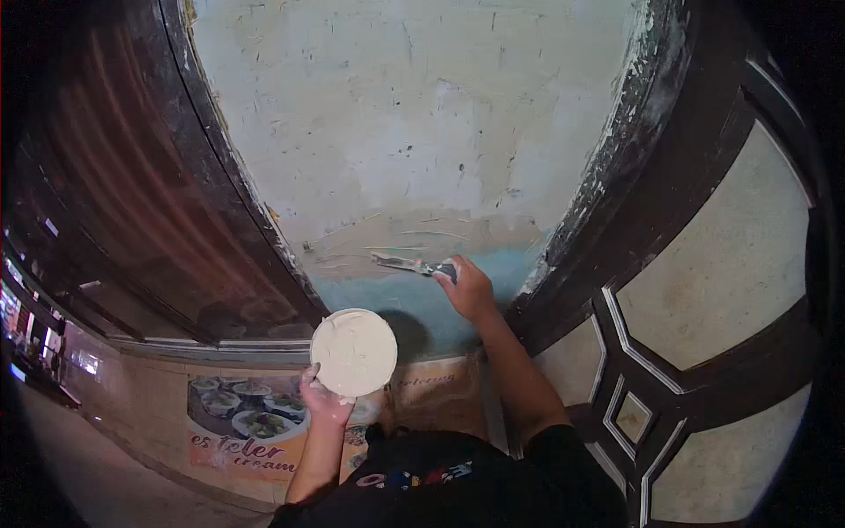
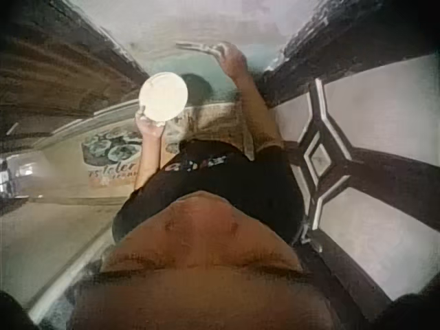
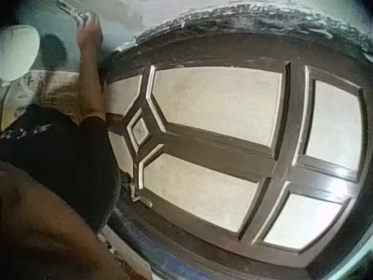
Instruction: The person applies putty or plaster to a wall using a putty knife.
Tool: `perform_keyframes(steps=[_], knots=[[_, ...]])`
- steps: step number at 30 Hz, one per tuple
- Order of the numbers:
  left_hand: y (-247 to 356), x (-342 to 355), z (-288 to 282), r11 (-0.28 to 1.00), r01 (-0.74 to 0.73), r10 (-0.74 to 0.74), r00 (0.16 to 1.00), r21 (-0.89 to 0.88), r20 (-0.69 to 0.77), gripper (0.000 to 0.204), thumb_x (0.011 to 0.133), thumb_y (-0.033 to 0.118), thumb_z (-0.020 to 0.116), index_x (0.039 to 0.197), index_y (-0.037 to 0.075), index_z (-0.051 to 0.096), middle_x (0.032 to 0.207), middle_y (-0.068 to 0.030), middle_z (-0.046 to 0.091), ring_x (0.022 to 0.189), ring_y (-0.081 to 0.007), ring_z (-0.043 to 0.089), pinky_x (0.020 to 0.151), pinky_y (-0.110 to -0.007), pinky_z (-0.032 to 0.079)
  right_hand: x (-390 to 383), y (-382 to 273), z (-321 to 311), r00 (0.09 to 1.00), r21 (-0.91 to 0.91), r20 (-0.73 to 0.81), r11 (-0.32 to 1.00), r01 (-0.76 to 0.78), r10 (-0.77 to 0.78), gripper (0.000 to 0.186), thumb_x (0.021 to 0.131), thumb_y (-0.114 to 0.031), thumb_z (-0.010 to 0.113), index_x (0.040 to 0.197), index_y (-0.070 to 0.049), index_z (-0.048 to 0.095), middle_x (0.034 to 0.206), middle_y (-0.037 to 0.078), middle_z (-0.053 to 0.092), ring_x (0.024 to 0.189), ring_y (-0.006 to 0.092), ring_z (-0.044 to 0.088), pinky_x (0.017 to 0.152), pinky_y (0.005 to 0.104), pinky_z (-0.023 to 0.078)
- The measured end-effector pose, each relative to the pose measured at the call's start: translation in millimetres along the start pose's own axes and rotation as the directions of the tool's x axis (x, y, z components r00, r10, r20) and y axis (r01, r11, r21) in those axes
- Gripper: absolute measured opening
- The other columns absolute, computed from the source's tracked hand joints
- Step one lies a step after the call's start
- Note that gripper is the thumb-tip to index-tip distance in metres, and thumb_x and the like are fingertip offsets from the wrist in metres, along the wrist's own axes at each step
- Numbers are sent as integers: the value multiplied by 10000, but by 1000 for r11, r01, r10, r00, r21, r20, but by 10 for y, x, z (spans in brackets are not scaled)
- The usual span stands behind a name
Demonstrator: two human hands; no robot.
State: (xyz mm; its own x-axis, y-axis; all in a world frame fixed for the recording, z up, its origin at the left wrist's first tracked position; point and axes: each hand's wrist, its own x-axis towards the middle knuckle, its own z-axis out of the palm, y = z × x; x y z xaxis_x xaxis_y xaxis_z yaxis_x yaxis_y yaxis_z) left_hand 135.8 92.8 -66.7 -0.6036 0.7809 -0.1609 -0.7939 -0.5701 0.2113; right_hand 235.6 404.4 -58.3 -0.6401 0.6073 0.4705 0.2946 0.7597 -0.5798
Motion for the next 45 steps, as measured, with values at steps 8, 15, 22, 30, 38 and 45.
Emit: perform_keyframes(steps=[8, 15, 22, 30, 38, 45], knots=[[3, -168, -125, 993, -111, 108, 990, -28, -90, 599, 779, 247, 495, 1331, 25, 432, 1346, -164, 478, 1223, -340, 469, 1036, -505, 364, -47, 619, -713, 964, -239, -104, 934, -264, 245, 390, 833, -371, 623, 1044, -44, 583, 995, 152, 609, 934, 359, 586, 785, 437, 474], [-43, -145, -217, 987, -161, 160, 976, 8, -149, 608, 765, 264, 499, 1319, 18, 444, 1331, -158, 495, 1208, -336, 484, 1039, -497, 363, -490, 954, -1001, 994, -99, -38, 989, -108, 104, 304, 841, -264, 623, 1013, -15, 588, 978, 196, 584, 944, 386, 567, 788, 423, 456], [-89, -37, -73, 998, -62, 62, 997, 0, -40, 596, 773, 257, 512, 1316, 19, 449, 1322, -152, 505, 1210, -329, 481, 1050, -486, 347, -19, -345, 367, 997, -30, 73, 999, 35, -33, 381, 806, -349, 659, 1041, -58, 588, 975, 140, 608, 892, 341, 599, 738, 434, 485], [186, -135, -134, 993, -120, 120, 990, -7, -69, 588, 767, 249, 482, 1310, 26, 454, 1335, -165, 487, 1202, -340, 485, 1026, -505, 374, 149, 38, 153, 993, -252, -120, 966, -52, 22, 367, 813, -371, 642, 990, -51, 613, 913, 122, 609, 838, 324, 600, 711, 419, 496], [461, 3, -186, 991, -133, 134, 986, 15, -104, 600, 765, 252, 484, 1313, 13, 447, 1331, -161, 494, 1219, -337, 473, 1049, -485, 352, -964, 1144, -671, 956, -17, -129, 963, -269, 265, 292, 869, -258, 608, 996, 4, 584, 871, 167, 616, 830, 335, 603, 746, 384, 475], [405, 245, 17, 1000, 20, -19, 1000, 17, -20, 593, 779, 245, 511, 1322, 16, 446, 1333, -161, 493, 1197, -341, 490, 1029, -502, 370, -1386, 693, 410, 698, 738, 160, 385, -554, 698, 251, 928, -358, 548, 965, -118, 483, 743, -34, 486, 557, 53, 437, 475, 209, 366]])
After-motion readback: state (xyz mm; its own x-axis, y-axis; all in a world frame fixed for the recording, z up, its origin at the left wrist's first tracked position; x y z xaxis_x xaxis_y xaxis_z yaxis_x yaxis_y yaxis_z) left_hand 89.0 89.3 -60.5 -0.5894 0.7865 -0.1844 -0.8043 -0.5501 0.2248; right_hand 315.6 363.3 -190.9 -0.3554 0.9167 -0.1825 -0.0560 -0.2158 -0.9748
